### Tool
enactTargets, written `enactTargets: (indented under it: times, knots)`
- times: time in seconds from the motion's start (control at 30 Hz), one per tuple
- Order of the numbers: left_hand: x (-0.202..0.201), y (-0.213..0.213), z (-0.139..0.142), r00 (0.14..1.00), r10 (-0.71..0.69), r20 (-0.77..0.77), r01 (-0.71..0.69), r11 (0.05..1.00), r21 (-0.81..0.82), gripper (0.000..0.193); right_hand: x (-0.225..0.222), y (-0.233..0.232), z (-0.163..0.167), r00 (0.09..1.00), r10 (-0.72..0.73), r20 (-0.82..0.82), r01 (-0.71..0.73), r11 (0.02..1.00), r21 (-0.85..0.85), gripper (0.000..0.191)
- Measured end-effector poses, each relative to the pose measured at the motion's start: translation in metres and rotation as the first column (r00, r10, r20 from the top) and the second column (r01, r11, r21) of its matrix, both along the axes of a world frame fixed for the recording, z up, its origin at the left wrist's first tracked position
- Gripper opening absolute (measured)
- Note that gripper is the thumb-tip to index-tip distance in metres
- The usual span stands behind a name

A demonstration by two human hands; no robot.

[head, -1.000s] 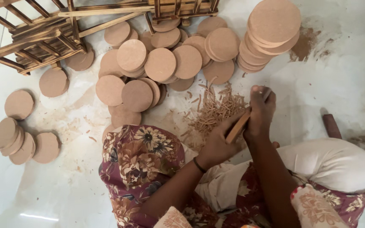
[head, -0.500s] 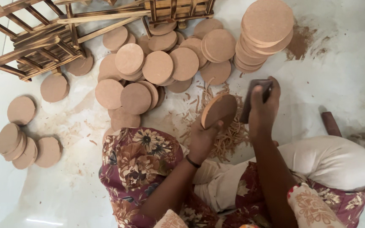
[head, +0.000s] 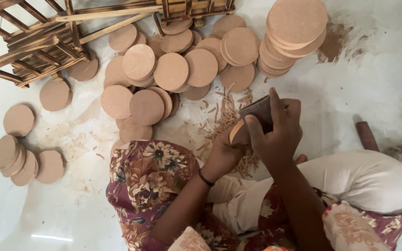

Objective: The person sits on the floor and sands round wooden discs one at a time, holding each disc against their lap and rubbing it with a sanding block, then placing the finished disc onto a growing pile of discs on the floor.

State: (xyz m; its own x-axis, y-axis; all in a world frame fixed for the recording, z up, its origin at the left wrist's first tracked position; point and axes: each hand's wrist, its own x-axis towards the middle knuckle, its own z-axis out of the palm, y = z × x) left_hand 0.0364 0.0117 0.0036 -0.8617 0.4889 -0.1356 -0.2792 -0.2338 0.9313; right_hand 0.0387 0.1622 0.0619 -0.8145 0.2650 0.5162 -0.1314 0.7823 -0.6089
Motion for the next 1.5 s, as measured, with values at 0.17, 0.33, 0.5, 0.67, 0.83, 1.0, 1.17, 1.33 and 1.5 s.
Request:
enactTargets:
  times: [0.17, 0.33, 0.5, 0.67, 0.83, 1.0, 1.17, 1.33, 1.5]
  knots:
    - [-0.001, -0.005, 0.018, 0.957, -0.001, -0.291, -0.134, 0.886, -0.444, 0.049, 0.0, -0.007, 0.016, 0.997, -0.032, 0.077, 0.034, 0.999, -0.031, 0.06]
    - [-0.002, -0.009, 0.03, 0.967, -0.054, -0.248, -0.099, 0.82, -0.564, 0.033, 0.003, -0.013, 0.015, 0.996, 0.081, -0.028, -0.079, 0.994, 0.08, 0.062]
    - [0.002, -0.009, 0.041, 0.936, 0.046, -0.348, -0.174, 0.921, -0.348, 0.029, 0.006, -0.005, 0.001, 0.998, -0.062, 0.032, 0.062, 0.998, 0.008, 0.061]
    - [0.001, -0.01, 0.051, 0.939, 0.027, -0.343, -0.214, 0.827, -0.519, 0.026, -0.004, 0.01, 0.002, 0.99, -0.121, 0.073, 0.121, 0.993, 0.002, 0.061]
    - [-0.004, -0.017, 0.053, 0.777, 0.029, -0.629, -0.403, 0.791, -0.461, 0.033, -0.003, 0.026, 0.007, 0.987, -0.129, 0.09, 0.14, 0.982, -0.123, 0.058]
    - [-0.009, -0.024, 0.048, 0.628, 0.021, -0.778, -0.495, 0.783, -0.377, 0.046, 0.0, 0.023, -0.007, 0.955, 0.057, 0.29, 0.0, 0.981, -0.194, 0.056]
    - [-0.028, -0.043, 0.04, 0.725, 0.155, -0.672, -0.591, 0.641, -0.49, 0.03, -0.017, 0.057, -0.02, 0.917, -0.124, 0.379, 0.203, 0.963, -0.178, 0.055]
    - [-0.084, -0.092, 0.024, 0.45, 0.358, -0.818, -0.862, 0.414, -0.293, 0.04, -0.019, 0.062, -0.039, 0.958, -0.11, 0.265, 0.137, 0.987, -0.082, 0.052]
    - [-0.135, -0.168, -0.003, 0.537, 0.301, -0.788, -0.823, 0.391, -0.412, 0.048, -0.027, 0.08, -0.057, 0.95, -0.012, 0.313, 0.093, 0.965, -0.244, 0.047]
